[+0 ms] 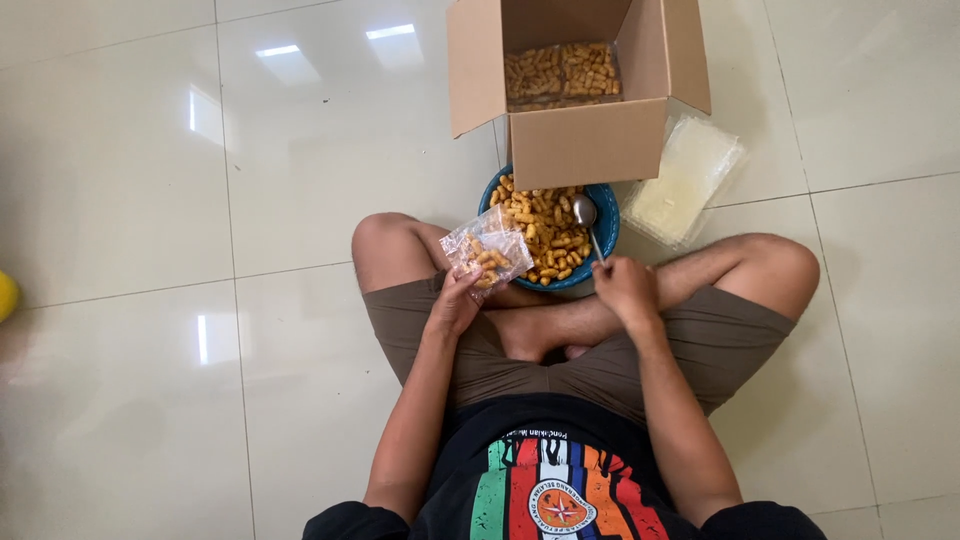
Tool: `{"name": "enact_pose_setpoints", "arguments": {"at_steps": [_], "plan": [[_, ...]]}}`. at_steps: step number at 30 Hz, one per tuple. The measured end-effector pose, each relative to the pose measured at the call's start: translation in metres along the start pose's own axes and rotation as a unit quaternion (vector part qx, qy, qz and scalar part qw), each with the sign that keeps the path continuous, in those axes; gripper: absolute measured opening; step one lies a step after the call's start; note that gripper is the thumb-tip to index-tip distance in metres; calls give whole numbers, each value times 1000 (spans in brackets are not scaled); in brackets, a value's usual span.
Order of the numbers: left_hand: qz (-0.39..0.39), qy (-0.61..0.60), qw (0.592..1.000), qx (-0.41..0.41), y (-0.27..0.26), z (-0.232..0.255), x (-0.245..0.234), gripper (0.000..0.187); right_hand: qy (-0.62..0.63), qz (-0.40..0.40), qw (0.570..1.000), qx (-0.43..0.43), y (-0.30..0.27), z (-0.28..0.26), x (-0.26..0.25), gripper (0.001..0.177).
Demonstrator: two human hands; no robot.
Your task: A person packages snacks by scooping them from a bowl into small plastic bags using a spoon and then placing the bags into a cardboard box.
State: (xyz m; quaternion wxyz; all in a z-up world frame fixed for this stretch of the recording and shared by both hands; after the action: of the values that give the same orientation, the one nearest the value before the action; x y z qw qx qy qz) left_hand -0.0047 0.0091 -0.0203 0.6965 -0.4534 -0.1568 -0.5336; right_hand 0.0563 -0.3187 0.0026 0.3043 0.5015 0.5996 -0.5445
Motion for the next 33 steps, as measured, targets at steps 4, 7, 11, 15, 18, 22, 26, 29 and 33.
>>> {"name": "enact_pose_setpoints", "arguments": {"at_steps": [4,7,11,15,18,22,26,29,33], "plan": [[-12,-12,1000,-1,5,0,-1,52,85,185,976,-79,1,1,-39,37],[-16,-11,1000,-7,8,-2,-4,52,73,332,920,-196,12,-8,-60,30],[-7,-15,1000,-5,5,1,-2,47,211,355,868,-275,44,-11,-35,19],[-5,-22,1000,-4,5,3,1,47,254,327,866,-280,31,-13,-36,22],[-6,-16,1000,-8,5,3,2,50,305,325,859,-253,31,2,-28,17],[1,-11,1000,-19,0,7,8,49,249,313,885,-237,26,-2,-36,27],[7,-14,1000,-22,5,5,2,47,382,225,886,-140,49,10,-14,29],[24,-23,999,-19,5,2,-1,47,493,175,851,-55,38,6,-36,24],[17,-14,1000,-20,3,4,3,47,542,142,827,-33,54,21,-17,23]]}}
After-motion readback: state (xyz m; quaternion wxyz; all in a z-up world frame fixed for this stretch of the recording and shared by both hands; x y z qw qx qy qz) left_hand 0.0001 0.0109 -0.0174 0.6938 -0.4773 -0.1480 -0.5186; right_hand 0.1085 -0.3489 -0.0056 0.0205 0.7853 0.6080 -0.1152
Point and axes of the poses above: each hand's wrist, its own y-axis towards the middle knuckle, its own x-axis out of the palm, z = x × y, the point moved 1 cm from there along y, towards the middle knuckle, and after that the axes turned 5 degrees about z, right-handed, at the moved point
